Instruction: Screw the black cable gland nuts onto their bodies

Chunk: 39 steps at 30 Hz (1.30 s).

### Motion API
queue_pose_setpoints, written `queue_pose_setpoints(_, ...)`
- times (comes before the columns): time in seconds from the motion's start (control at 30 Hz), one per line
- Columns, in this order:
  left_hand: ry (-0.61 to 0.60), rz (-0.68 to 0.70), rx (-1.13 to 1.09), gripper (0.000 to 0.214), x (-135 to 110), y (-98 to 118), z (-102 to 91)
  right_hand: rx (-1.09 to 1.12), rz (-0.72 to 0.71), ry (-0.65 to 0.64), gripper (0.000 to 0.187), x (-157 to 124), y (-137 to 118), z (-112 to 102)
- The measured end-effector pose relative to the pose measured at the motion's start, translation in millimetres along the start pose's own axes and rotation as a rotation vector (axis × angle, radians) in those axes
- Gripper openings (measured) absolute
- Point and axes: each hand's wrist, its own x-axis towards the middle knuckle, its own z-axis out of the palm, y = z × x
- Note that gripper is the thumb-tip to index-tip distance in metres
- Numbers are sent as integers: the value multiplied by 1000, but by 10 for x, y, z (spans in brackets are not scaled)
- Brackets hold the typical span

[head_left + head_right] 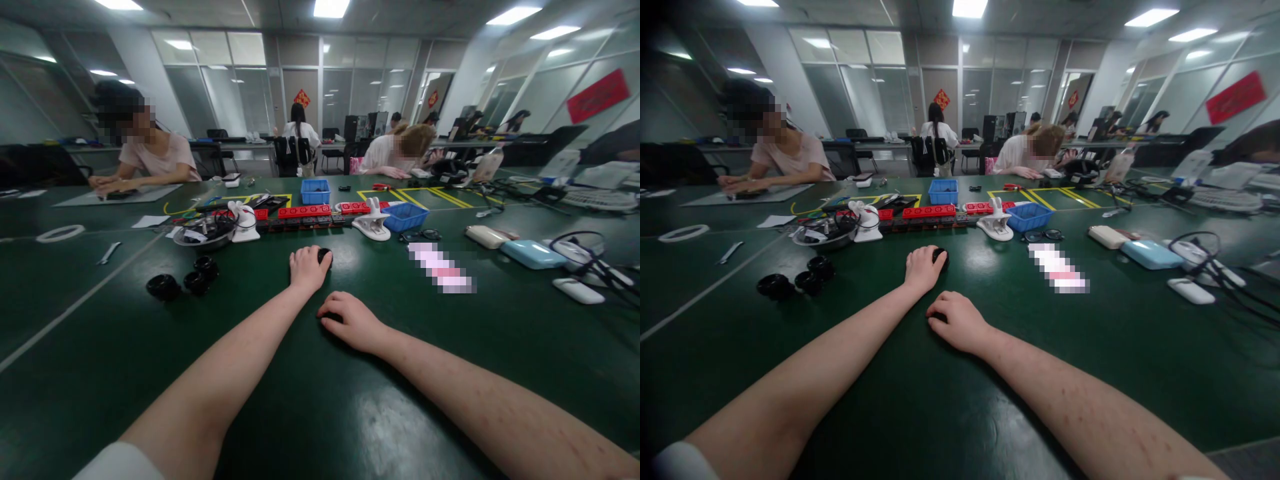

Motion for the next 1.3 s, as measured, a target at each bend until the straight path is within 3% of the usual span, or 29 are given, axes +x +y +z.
queue_pose_setpoints(0.37,73,65,-51,51,-34,-15,24,-22,-13,-8,15,-17,-7,-18)
queue_pose_setpoints(0.63,283,-152,-85,53,-51,-73,-16,-28,-14,-22,16,-51,-8,-54)
queue_pose_setpoints(0.83,381,-156,-61,57,-129,-39,-70,-35,-29,-40,16,-73,-15,-67)
queue_pose_setpoints(0.93,402,-117,-22,63,-231,-76,-221,-38,-30,-46,17,-81,-17,-64)
queue_pose_setpoints(1.03,406,5,126,69,-345,-237,-507,-40,-26,-46,18,-92,-25,-67)
queue_pose_setpoints(1.13,383,-7,320,74,-471,-537,-850,-43,-30,-49,18,-104,-33,-73)
queue_pose_setpoints(1.3,286,-199,595,61,-611,-1230,-1319,-40,-43,-47,18,-107,-20,-70)
